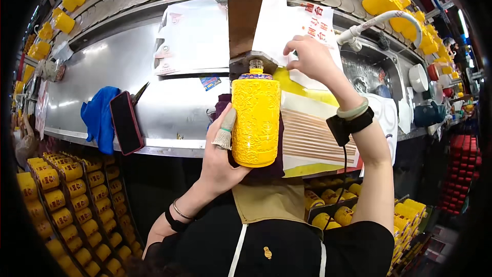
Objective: The worker is applying decorative horse labels and brand labels to yellow textured liquor bottles on a factory assembly line, using a scraper tool to smooth them.
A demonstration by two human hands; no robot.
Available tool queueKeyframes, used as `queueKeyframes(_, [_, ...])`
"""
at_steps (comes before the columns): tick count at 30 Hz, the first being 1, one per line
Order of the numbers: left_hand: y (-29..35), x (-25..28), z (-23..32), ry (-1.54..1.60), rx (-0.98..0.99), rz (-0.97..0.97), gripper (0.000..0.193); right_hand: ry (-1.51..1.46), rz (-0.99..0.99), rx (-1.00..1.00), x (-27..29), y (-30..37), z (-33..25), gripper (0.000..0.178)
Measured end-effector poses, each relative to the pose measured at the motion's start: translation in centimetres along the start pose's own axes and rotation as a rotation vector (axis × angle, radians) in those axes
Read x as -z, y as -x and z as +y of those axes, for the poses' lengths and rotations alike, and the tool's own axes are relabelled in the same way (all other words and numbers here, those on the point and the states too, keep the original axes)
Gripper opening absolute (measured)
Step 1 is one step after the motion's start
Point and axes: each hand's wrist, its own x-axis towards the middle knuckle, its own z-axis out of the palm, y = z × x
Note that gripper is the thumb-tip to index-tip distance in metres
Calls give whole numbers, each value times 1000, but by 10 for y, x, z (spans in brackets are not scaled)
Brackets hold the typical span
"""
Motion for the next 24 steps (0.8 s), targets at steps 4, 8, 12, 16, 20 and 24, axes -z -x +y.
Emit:
queueKeyframes(4, [2, 3, 0, -9, 11, 11, 100, -7, 80, 153, -13, -1, -3, 29])
queueKeyframes(8, [-3, 7, 1, -24, -6, -41, 100, -8, 81, 230, -15, 1, 8, 17])
queueKeyframes(12, [-1, 13, -2, -29, -26, -52, 104, 4, 25, 237, -14, -6, 2, 6])
queueKeyframes(16, [-4, 20, 3, 35, -46, -100, 112, -25, 60, 149, -12, -8, 1, 7])
queueKeyframes(20, [-6, 39, -7, 112, -12, -197, 115, -166, 131, -17, -14, -29, -4, 11])
queueKeyframes(24, [-13, 45, -16, 180, 70, -123, 89, -270, 158, -164, -16, -51, -7, 16])
